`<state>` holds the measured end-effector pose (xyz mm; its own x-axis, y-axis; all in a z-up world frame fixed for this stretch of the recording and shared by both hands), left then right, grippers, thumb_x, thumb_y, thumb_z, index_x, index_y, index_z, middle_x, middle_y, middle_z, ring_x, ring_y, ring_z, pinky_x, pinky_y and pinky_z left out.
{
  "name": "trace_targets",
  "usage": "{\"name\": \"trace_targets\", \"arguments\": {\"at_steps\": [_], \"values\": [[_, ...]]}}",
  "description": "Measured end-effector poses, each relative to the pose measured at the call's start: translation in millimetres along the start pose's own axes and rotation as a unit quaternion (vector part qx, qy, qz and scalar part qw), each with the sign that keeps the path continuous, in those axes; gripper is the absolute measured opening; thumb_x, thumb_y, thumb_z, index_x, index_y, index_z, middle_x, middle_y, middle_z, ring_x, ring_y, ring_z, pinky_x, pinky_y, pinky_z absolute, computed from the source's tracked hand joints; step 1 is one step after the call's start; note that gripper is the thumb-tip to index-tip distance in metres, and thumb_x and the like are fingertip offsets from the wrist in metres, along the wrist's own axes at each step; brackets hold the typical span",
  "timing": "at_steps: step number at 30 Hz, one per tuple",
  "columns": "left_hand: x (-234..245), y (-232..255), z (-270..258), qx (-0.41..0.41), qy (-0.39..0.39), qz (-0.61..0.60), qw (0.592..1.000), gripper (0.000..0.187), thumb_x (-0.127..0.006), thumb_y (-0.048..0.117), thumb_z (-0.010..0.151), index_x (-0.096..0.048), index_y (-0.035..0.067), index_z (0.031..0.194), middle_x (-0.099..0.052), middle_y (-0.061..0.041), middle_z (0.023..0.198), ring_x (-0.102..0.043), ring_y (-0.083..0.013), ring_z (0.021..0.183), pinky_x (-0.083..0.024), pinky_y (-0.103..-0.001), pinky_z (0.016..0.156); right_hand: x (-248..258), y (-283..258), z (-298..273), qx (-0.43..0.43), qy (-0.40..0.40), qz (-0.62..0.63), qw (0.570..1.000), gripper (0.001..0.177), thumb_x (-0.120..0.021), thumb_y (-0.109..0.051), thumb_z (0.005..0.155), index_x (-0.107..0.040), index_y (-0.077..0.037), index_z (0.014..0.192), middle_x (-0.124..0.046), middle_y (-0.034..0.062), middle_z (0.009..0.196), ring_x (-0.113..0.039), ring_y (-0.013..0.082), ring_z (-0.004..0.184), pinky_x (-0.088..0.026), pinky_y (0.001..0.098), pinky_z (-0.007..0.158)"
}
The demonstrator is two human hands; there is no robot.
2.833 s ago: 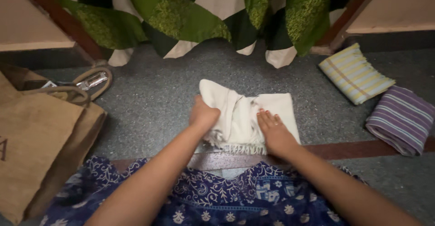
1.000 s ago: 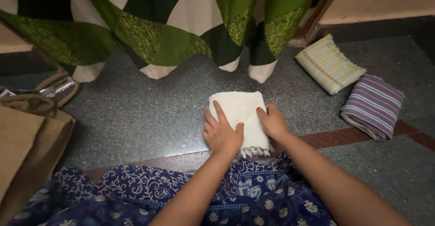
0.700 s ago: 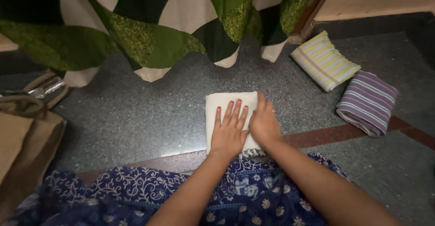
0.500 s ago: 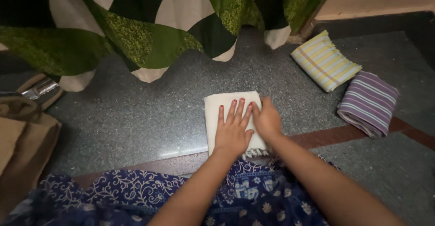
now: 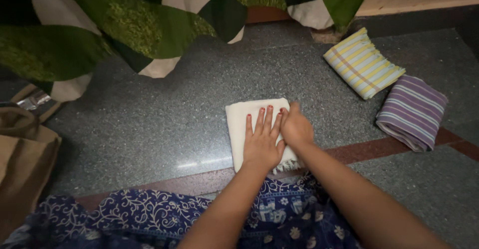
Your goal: The person unfolds a white cloth, shakes it, and then folds it multiple times by hand on the floor.
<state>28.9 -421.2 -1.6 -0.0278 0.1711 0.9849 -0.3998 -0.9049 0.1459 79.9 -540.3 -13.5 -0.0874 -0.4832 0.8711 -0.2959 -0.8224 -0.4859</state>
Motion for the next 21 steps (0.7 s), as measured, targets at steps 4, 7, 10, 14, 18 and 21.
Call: {"name": "trace_targets", "arguments": {"at_steps": [4,7,10,14,18,21], "values": [[5,-4,4,-0.002,-0.022,-0.039,0.999,0.079,-0.045,0.047,0.094,-0.016,0.016,0.161,-0.007,-0.011,0.170,-0.003,-0.0281,0.156,0.006,-0.058,0.122,4,-8,-1,-0.028,-0.038,-0.020,0.999,0.043,-0.043,-0.039,0.108,-0.049,-0.002,0.131,-0.068,0.0336,0.112,-0.066,0.0512,0.107,-0.049,0.0589,0.095],[11,-12,2,0.002,-0.002,-0.102,0.995,0.075,-0.043,0.037,0.096,-0.018,0.011,0.162,-0.012,-0.010,0.170,-0.005,-0.0271,0.157,0.005,-0.054,0.124,39,-45,-20,0.164,0.093,-0.051,0.981,0.053,-0.053,-0.022,0.095,-0.043,0.002,0.140,-0.059,0.0309,0.134,-0.058,0.0481,0.118,-0.048,0.0548,0.095],[21,-23,4,0.023,0.069,-0.055,0.996,0.071,-0.040,0.028,0.096,-0.022,0.006,0.161,-0.016,-0.010,0.171,-0.008,-0.0263,0.158,0.002,-0.052,0.124,46,-77,-47,0.378,0.162,-0.019,0.911,0.063,-0.050,-0.005,0.088,-0.040,0.006,0.149,-0.049,0.0299,0.151,-0.046,0.0433,0.143,-0.039,0.0484,0.118],[6,-33,13,0.028,0.023,-0.001,0.999,0.066,-0.034,0.029,0.096,-0.024,0.004,0.157,-0.016,-0.009,0.169,-0.009,-0.0251,0.156,0.000,-0.052,0.124,9,-77,-39,0.364,0.103,-0.066,0.923,0.057,-0.053,-0.011,0.092,-0.042,0.001,0.147,-0.043,0.0227,0.158,-0.040,0.0370,0.151,-0.031,0.0441,0.129],[1,-33,8,0.033,0.071,-0.045,0.996,0.065,-0.032,0.031,0.100,-0.025,0.003,0.159,-0.017,-0.011,0.169,-0.011,-0.0257,0.156,-0.002,-0.051,0.125,-4,-55,-26,0.285,0.068,-0.072,0.953,0.067,-0.052,-0.020,0.093,-0.032,0.007,0.152,-0.028,0.0270,0.162,-0.026,0.0390,0.153,-0.021,0.0483,0.125],[-4,-34,14,0.038,0.050,-0.034,0.997,0.067,-0.033,0.031,0.097,-0.024,0.004,0.158,-0.016,-0.011,0.169,-0.011,-0.0256,0.156,-0.002,-0.051,0.124,-8,-47,-19,0.253,0.048,-0.032,0.966,0.073,-0.050,-0.026,0.094,-0.026,0.009,0.154,-0.019,0.0303,0.164,-0.019,0.0430,0.152,-0.021,0.0475,0.121]]}}
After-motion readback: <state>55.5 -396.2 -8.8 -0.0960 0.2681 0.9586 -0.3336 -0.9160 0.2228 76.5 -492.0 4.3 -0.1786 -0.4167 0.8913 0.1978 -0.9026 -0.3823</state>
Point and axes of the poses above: each hand's wrist, its own z-axis towards the middle knuckle, its own x-axis out of the back of the hand, y = z × x, the point moved 9 cm from there along z, towards the middle knuckle
